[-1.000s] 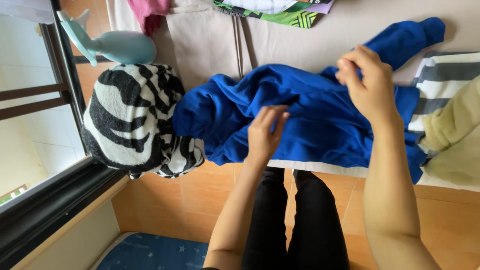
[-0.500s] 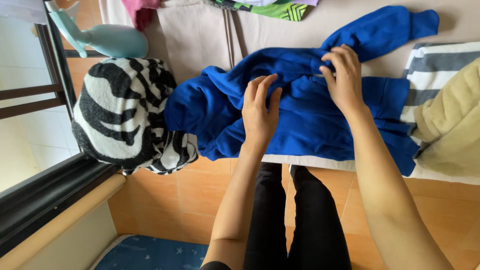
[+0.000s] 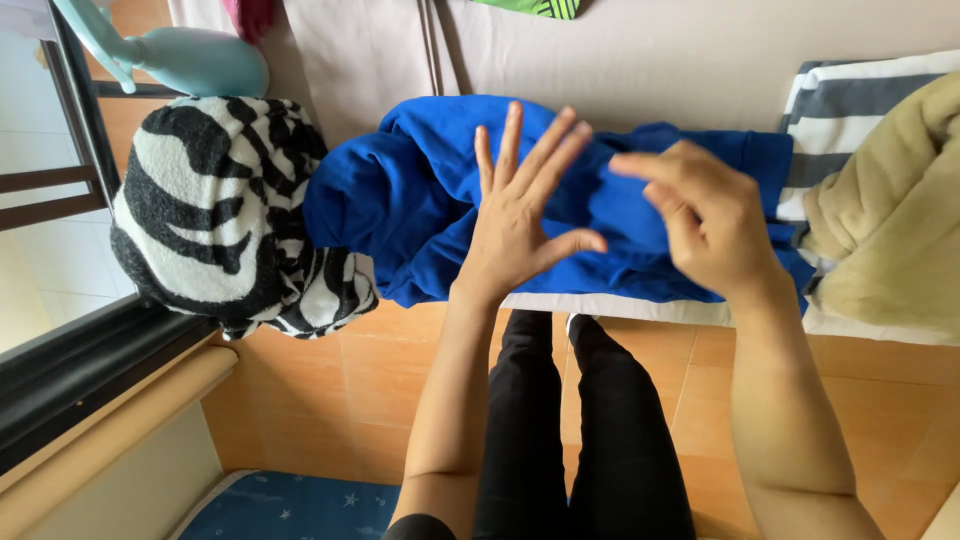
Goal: The person folds a blue jacket on a bed, smoothing the fabric and aligning the edges before folding it into a compact rectangle. They then fold a striped towel and a beige towel, placing each folded item on the bed.
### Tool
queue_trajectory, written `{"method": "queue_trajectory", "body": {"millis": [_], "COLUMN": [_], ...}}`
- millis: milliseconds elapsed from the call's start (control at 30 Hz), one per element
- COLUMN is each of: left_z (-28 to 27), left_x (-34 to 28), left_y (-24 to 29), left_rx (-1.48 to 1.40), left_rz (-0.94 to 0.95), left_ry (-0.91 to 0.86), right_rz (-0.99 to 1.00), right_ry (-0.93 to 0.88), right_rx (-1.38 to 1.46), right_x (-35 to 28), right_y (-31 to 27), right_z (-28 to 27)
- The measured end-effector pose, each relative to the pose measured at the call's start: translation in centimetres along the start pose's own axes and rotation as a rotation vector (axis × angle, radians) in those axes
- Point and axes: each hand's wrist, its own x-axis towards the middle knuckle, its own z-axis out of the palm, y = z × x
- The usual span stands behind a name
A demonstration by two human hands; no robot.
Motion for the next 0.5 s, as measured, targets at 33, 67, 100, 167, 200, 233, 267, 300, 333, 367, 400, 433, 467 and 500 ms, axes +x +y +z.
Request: {"method": "queue_trajectory", "body": {"millis": [33, 67, 100, 167, 200, 233, 267, 300, 333, 367, 400, 433, 467, 500], "left_z": [0.0, 0.1, 0.1, 0.7, 1.0, 0.8, 0.6, 0.4, -0.1, -0.7, -1.2, -1.5, -1.8, -2.1], "left_x": [-0.1, -0.1, -0.3, -1.1, -1.6, -2.0, -2.4, -2.9, -3.2, -3.3, -3.5, -3.6, -3.7, -3.8], "left_y": [-0.1, -0.2, -0.2, -0.6, -0.8, -0.7, -0.5, -0.3, -0.1, -0.1, -0.1, -0.1, -0.1, -0.2], "left_rx": [0.002, -0.039, -0.081, -0.171, -0.263, -0.265, -0.265, -0.265, -0.267, -0.222, -0.177, -0.180, -0.145, -0.110], "left_rz": [0.002, 0.057, 0.110, 0.075, 0.041, 0.041, -0.072, -0.186, -0.189, -0.148, -0.107, -0.108, -0.171, -0.237], "left_ry": [0.003, -0.022, -0.047, -0.062, -0.079, -0.077, -0.106, -0.136, -0.137, -0.019, 0.098, 0.101, 0.093, 0.085], "right_rz": [-0.004, -0.047, -0.088, -0.149, -0.207, -0.207, -0.093, 0.024, 0.026, 0.056, 0.088, 0.087, 0.031, -0.025], "right_ry": [0.001, -0.015, -0.033, -0.046, -0.059, -0.060, -0.162, -0.263, -0.266, -0.317, -0.367, -0.369, -0.247, -0.129], "right_rx": [0.000, 0.004, 0.010, 0.052, 0.094, 0.092, -0.054, -0.199, -0.199, -0.389, -0.580, -0.583, -0.503, -0.422], "right_x": [-0.5, -0.9, -1.4, -0.7, -0.4, -0.7, -1.0, -1.5, -1.9, -2.2, -2.5, -3.4, -4.3, -5.1], "right_y": [-0.1, -0.1, -0.2, -1.7, -2.4, -1.3, -0.2, 1.0, 2.6, 4.1, 5.6, 7.1, 8.5, 9.9], "right_z": [0.2, 0.4, 0.7, 0.2, 0.0, 0.2, 0.4, 0.6, 0.8, 1.0, 1.2, 0.5, -0.2, -0.9]}}
